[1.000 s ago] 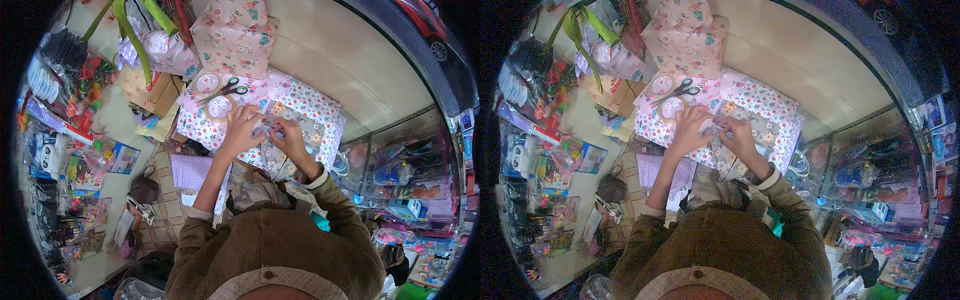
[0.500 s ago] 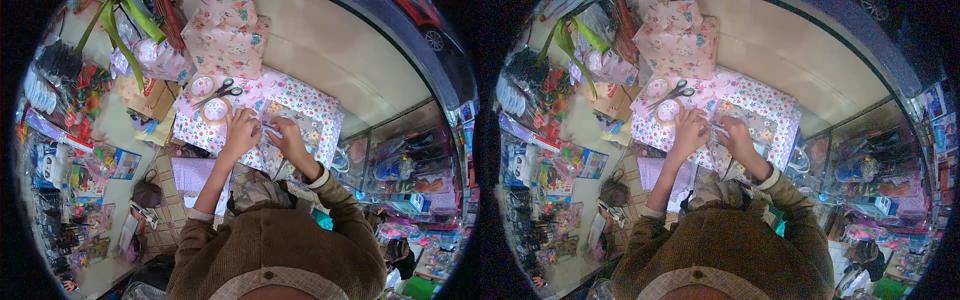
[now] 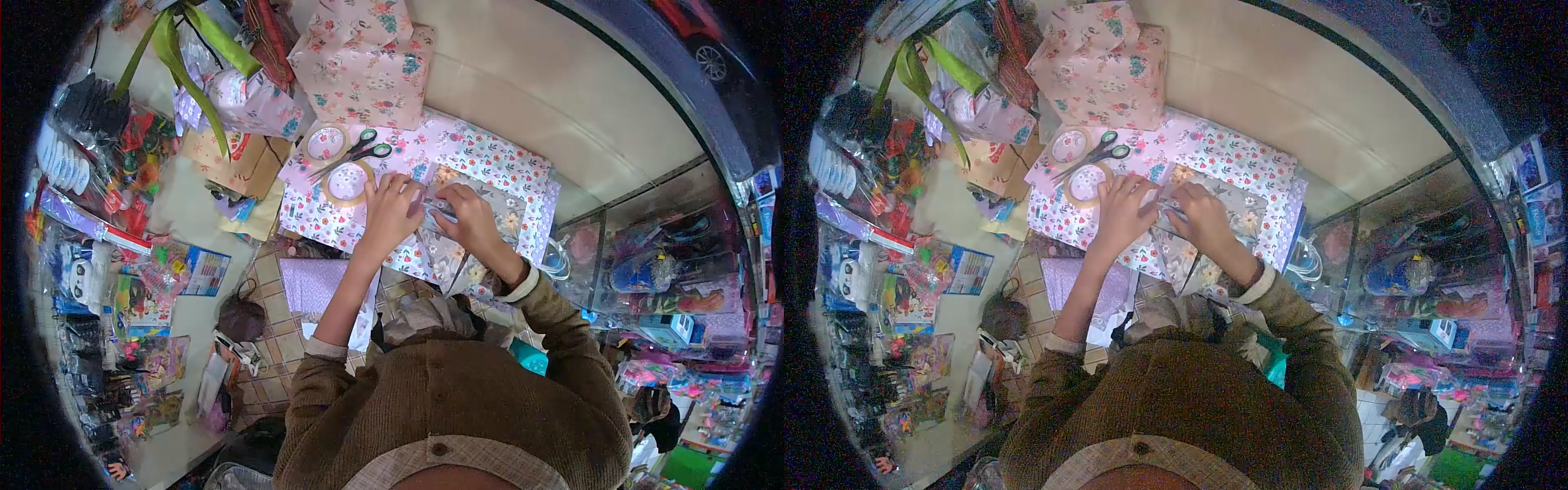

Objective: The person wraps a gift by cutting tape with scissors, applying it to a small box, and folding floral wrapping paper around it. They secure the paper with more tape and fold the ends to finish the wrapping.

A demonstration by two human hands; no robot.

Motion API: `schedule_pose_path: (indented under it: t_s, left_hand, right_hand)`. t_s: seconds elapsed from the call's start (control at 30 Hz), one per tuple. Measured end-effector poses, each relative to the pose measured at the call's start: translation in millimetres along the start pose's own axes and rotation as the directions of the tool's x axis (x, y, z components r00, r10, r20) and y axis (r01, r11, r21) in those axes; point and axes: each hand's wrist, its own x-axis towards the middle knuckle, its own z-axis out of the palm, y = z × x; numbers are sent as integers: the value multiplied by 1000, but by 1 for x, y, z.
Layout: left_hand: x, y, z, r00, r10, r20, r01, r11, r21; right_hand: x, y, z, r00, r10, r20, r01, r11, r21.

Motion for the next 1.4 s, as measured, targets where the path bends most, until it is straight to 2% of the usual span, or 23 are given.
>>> schedule_pose_path:
  t_s: [0.2, 0.3, 0.5, 0.7, 0.8, 1.1, 1.2, 1.3, 1.4]
  left_hand:
    - [6, -2, -8, 987, 32, 157, -26, 999, -42]
    - [8, -3, -8, 981, 68, 182, -60, 997, -51]
    - [6, -8, -2, 982, 41, 187, -22, 994, -106]
    - [12, -10, -5, 969, 32, 244, -9, 995, -96]
    - [14, -13, -4, 978, 92, 188, -68, 990, -126]
    - [17, -16, -3, 971, 86, 221, -64, 992, -105]
    - [18, -16, -6, 957, 54, 285, -24, 994, -107]
    - [19, -15, -7, 955, 49, 294, -12, 992, -128]
    - [21, -14, -8, 950, 47, 308, -5, 991, -137]
  right_hand:
    - [0, -2, -1, 999, -21, -30, 21, 1000, 16]
    - [-1, 1, 0, 999, -34, -31, 34, 999, 8]
    - [-3, 4, 2, 998, -4, -56, 7, 999, 47]
    - [0, 6, -4, 998, 70, 1, -69, 982, 177]
    - [-1, 5, -8, 994, 98, 47, -107, 966, 235]
    - [0, 12, -22, 978, 81, 192, -146, 923, 355]
    - [2, 9, -26, 980, 71, 186, -139, 913, 384]
    - [8, 9, -18, 998, -39, 54, 24, 966, 257]
    - [10, 6, -8, 1000, 15, 8, -16, 994, 105]
